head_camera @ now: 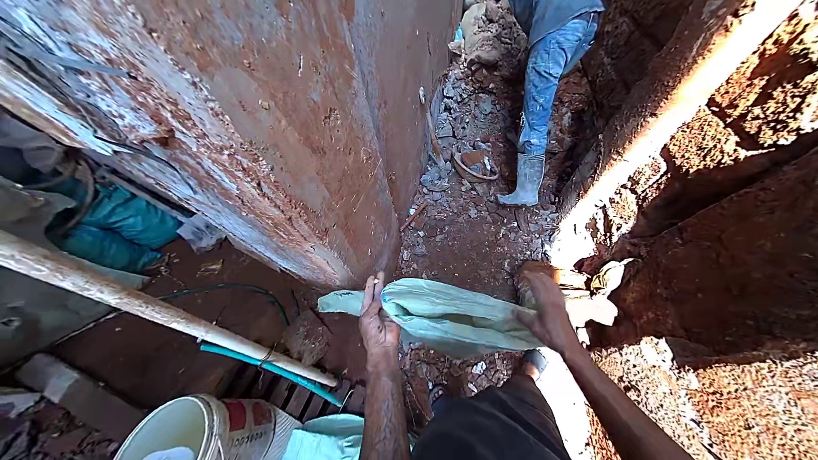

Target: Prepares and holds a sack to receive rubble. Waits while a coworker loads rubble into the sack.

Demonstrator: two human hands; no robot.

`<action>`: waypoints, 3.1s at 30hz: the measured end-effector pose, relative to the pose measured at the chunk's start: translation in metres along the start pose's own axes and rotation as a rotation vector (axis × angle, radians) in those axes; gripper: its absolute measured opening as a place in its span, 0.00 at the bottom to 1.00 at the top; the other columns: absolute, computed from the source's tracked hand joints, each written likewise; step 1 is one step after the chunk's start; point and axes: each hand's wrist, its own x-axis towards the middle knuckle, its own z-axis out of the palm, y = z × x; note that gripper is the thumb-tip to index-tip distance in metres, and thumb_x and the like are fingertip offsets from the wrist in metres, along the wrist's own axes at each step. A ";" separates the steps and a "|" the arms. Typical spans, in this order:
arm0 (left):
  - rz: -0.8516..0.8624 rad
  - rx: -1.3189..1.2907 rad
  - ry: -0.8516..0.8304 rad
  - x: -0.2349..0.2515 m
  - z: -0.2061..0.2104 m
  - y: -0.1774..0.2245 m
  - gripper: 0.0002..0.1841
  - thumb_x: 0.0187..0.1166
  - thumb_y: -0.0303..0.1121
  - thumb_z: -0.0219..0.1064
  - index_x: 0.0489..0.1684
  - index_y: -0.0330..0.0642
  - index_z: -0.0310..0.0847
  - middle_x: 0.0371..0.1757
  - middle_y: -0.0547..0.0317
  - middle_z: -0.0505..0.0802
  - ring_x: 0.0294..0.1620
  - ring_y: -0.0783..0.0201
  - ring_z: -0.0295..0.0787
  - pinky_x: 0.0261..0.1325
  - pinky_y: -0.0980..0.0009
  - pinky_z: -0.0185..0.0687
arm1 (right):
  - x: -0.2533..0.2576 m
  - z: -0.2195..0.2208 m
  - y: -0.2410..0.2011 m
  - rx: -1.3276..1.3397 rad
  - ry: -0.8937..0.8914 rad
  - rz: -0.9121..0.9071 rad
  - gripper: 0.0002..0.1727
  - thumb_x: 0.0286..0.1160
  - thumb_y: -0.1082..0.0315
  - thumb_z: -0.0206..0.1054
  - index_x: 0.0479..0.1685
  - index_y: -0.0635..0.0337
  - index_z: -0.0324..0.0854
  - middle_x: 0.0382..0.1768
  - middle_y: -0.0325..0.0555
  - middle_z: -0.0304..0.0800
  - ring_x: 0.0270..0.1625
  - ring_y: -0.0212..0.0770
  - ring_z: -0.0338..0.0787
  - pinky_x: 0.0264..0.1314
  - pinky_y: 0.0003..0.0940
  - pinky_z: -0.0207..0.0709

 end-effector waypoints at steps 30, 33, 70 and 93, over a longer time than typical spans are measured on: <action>0.331 1.783 -0.582 0.005 0.047 -0.017 0.33 0.74 0.19 0.60 0.86 0.33 0.67 0.84 0.35 0.75 0.79 0.39 0.79 0.78 0.44 0.74 | 0.078 0.002 -0.107 -0.099 -0.314 -0.471 0.23 0.82 0.62 0.64 0.76 0.55 0.82 0.71 0.58 0.85 0.75 0.59 0.83 0.78 0.56 0.73; 0.411 1.690 -0.596 0.006 0.054 -0.026 0.32 0.71 0.17 0.59 0.82 0.30 0.71 0.78 0.32 0.81 0.72 0.38 0.85 0.71 0.43 0.80 | 0.031 -0.015 -0.095 -0.031 -0.279 -0.598 0.27 0.74 0.59 0.71 0.74 0.57 0.82 0.71 0.57 0.85 0.75 0.57 0.83 0.77 0.55 0.75; 0.445 1.727 -0.468 0.057 0.001 0.041 0.29 0.76 0.18 0.56 0.81 0.30 0.72 0.73 0.31 0.83 0.73 0.38 0.81 0.78 0.46 0.73 | 0.066 -0.001 0.069 0.262 -0.138 0.078 0.17 0.84 0.71 0.56 0.58 0.65 0.89 0.58 0.59 0.92 0.66 0.50 0.89 0.75 0.52 0.76; 0.177 1.278 -0.154 0.051 -0.018 -0.008 0.39 0.74 0.24 0.72 0.89 0.33 0.60 0.77 0.34 0.81 0.71 0.48 0.85 0.75 0.56 0.79 | 0.004 0.007 0.036 0.598 0.087 0.565 0.15 0.87 0.60 0.64 0.47 0.63 0.90 0.40 0.51 0.94 0.45 0.42 0.92 0.56 0.50 0.83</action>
